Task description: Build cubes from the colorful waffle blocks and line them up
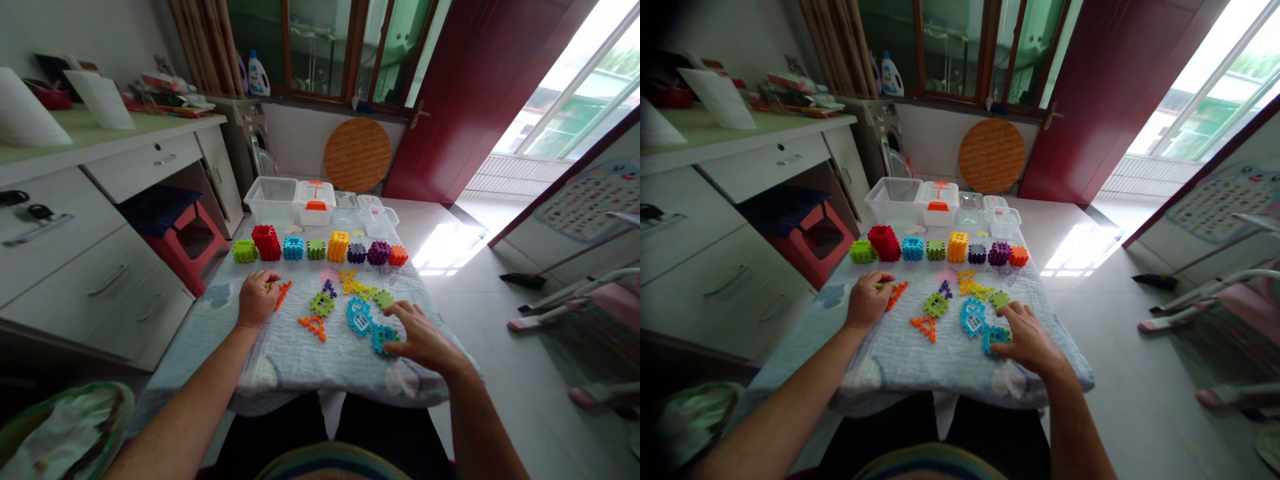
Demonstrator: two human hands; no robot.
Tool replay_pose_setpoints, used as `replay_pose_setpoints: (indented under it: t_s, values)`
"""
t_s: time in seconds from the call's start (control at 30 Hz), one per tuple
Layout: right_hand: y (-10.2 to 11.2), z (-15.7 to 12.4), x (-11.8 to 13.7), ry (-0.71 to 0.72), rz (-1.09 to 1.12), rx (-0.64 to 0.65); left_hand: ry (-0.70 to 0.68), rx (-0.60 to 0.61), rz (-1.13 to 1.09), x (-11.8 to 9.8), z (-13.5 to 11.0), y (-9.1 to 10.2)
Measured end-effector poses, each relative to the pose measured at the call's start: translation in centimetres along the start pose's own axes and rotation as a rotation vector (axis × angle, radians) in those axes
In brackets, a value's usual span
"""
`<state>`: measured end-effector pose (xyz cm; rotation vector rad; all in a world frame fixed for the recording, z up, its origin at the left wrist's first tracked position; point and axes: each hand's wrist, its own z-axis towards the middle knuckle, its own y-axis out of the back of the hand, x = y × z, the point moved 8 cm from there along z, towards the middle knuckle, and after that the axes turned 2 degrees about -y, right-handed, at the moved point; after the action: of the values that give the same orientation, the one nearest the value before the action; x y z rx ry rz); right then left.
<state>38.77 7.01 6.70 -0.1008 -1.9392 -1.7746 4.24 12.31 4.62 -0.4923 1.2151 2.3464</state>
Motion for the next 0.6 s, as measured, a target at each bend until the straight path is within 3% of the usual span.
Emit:
replay_pose_setpoints:
  t_s: [0.1,0.23,0.47,0.6]
  values:
    - [-1.0,-1.1,1.2,0.021,-0.083,0.067,0.002,-0.003,0.003,0.0,0.0,0.1]
    - [-1.7,-0.9,1.9,0.008,-0.101,0.049,-0.001,-0.005,0.0,-0.1,0.1,0.1]
    - [-0.7,0.6,3.3,0.067,-0.031,-0.11,0.017,0.005,0.002,0.1,0.0,0.0]
    - [-1.4,1.2,4.0,-0.017,-0.088,-0.243,0.024,0.01,-0.01,0.1,0.1,-0.1]
